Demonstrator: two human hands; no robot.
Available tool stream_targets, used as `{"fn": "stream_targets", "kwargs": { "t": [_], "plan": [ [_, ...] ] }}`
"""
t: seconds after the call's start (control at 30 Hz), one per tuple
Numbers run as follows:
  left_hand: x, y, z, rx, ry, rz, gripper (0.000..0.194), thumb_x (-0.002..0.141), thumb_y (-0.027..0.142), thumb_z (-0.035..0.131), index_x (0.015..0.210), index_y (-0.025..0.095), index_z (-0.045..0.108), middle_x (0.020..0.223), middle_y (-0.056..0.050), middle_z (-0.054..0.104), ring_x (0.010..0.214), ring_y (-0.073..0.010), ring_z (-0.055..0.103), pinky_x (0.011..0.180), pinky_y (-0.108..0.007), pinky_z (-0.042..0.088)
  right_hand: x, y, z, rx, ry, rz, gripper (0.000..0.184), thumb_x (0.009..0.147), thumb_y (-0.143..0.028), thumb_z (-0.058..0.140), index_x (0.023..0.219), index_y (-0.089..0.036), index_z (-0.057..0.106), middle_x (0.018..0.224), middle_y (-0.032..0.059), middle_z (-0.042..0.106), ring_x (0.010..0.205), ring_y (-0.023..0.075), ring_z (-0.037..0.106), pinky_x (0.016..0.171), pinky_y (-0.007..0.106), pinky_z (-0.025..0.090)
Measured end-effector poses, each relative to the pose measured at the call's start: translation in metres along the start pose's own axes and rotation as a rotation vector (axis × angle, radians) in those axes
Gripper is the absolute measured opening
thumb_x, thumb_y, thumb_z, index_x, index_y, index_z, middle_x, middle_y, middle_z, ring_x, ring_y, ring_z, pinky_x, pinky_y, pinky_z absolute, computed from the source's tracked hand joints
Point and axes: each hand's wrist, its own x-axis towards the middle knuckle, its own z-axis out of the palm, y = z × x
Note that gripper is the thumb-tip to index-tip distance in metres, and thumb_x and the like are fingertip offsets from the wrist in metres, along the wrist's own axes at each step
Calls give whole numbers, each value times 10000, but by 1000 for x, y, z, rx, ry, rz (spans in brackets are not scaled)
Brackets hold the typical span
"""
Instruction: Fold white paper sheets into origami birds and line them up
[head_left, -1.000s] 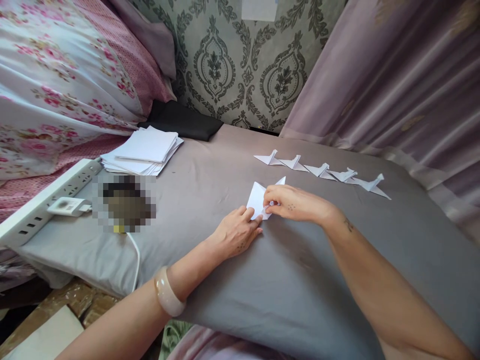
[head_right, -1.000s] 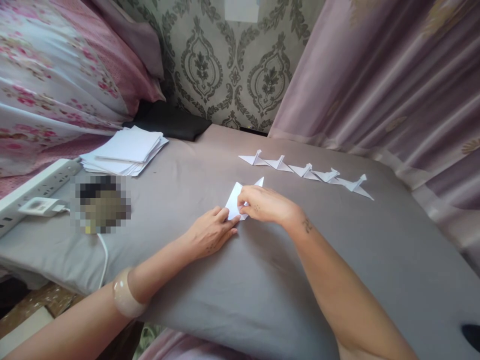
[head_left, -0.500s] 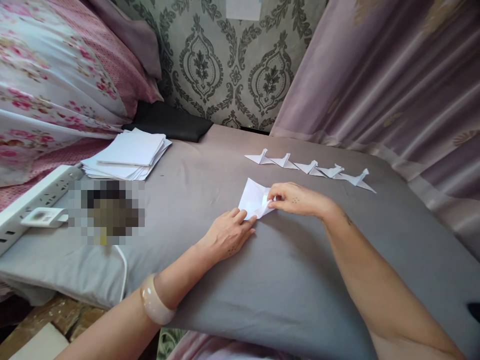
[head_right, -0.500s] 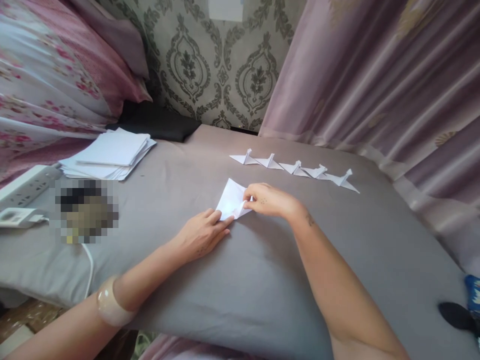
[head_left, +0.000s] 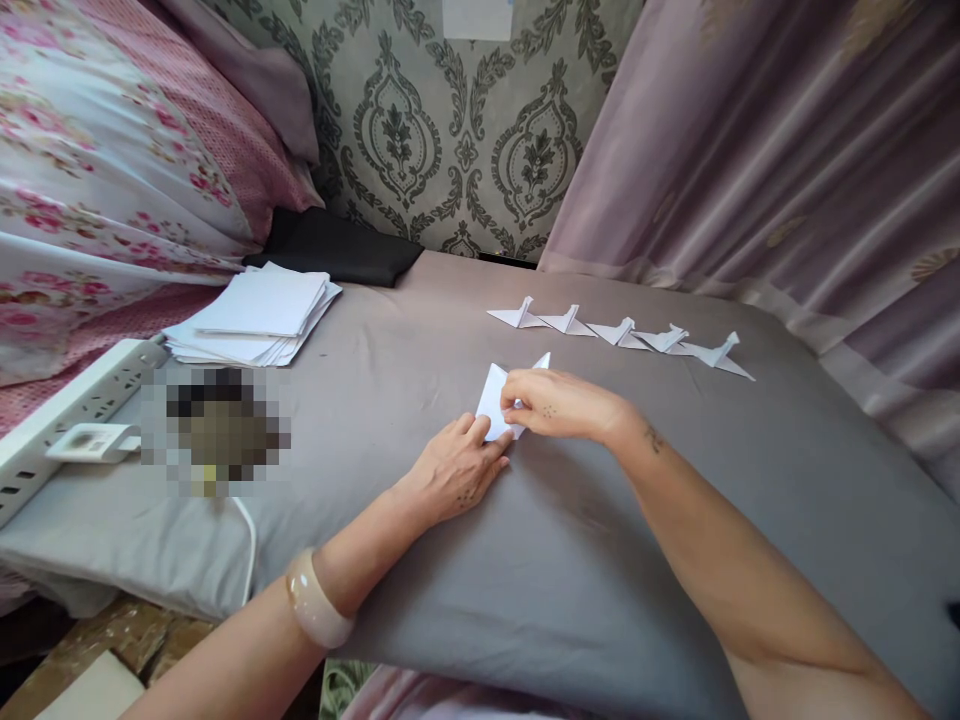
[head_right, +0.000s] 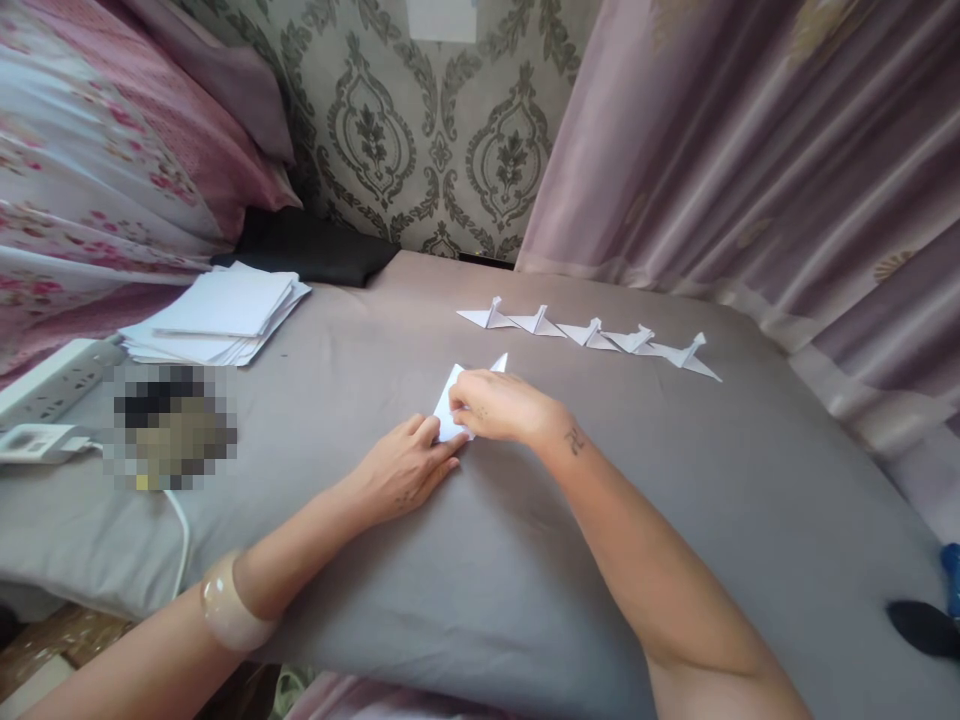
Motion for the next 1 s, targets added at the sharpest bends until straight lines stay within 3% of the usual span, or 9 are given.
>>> {"fn": "stream_targets", "kwargs": {
  "t": [0.07,0.17,0.23,0.27,0.4,0.5,0.63,0.8,1.0],
  "plan": [
    [0,0,1,9,9,-8,423,981,351,257,1275,184,512,915,-108,494,809,-239,464,735,-378,412,-6,-6,5,72,85,-71,202,878,-226,468,977,-224,644,1065,40,630,815,147,593,707,258,404],
    [0,0,3,8,17,-16,434,984,362,249,1296,196,501,911,-104,490,801,-234,463,726,-373,411,-19,-6,20,269,408,-87,270,881,-191,448,1113,-232,581,1173,44,593,822,120,602,718,239,439],
    [0,0,4,1,16,-18,443,986,368,247,1327,206,478,908,-100,487,796,-228,464,720,-366,410,-28,0,39,331,679,51,176,867,-201,464,978,-203,600,973,34,645,769,130,604,694,243,450],
    [0,0,4,-3,13,-19,444,986,368,249,1335,208,472,909,-99,485,794,-226,464,720,-363,410,-31,4,51,344,744,123,143,852,-201,480,921,-199,606,869,22,654,729,135,604,674,248,450],
    [-1,0,2,-14,7,-28,435,985,363,260,1333,209,470,921,-102,486,786,-223,457,732,-366,413,-35,13,98,392,747,286,196,819,-168,472,933,-184,630,907,45,686,750,156,628,688,274,469],
    [-1,2,0,-40,5,-37,419,985,360,258,1281,198,508,940,-106,488,783,-220,449,756,-371,419,-31,9,117,355,752,329,243,813,-168,468,1002,-175,621,945,65,674,788,172,631,721,300,478],
    [-1,2,0,-68,1,-48,407,984,350,260,1231,179,535,967,-112,494,817,-226,448,789,-377,422,-29,1,122,320,737,299,285,840,-174,449,1078,-174,606,1039,93,655,838,185,635,729,307,496],
    [-2,3,0,-80,-1,-57,410,985,352,260,1206,178,557,981,-117,502,840,-234,446,802,-387,427,-34,-4,126,225,718,210,331,871,-136,423,1142,-178,609,1109,90,638,993,203,609,857,328,494],
    [-9,2,-5,-163,12,-73,402,984,350,297,1216,154,561,978,-113,523,836,-225,468,806,-384,449,-38,-10,129,57,687,166,351,900,-112,398,1183,-169,599,1102,90,636,986,222,583,863,355,490]
  ]
}}
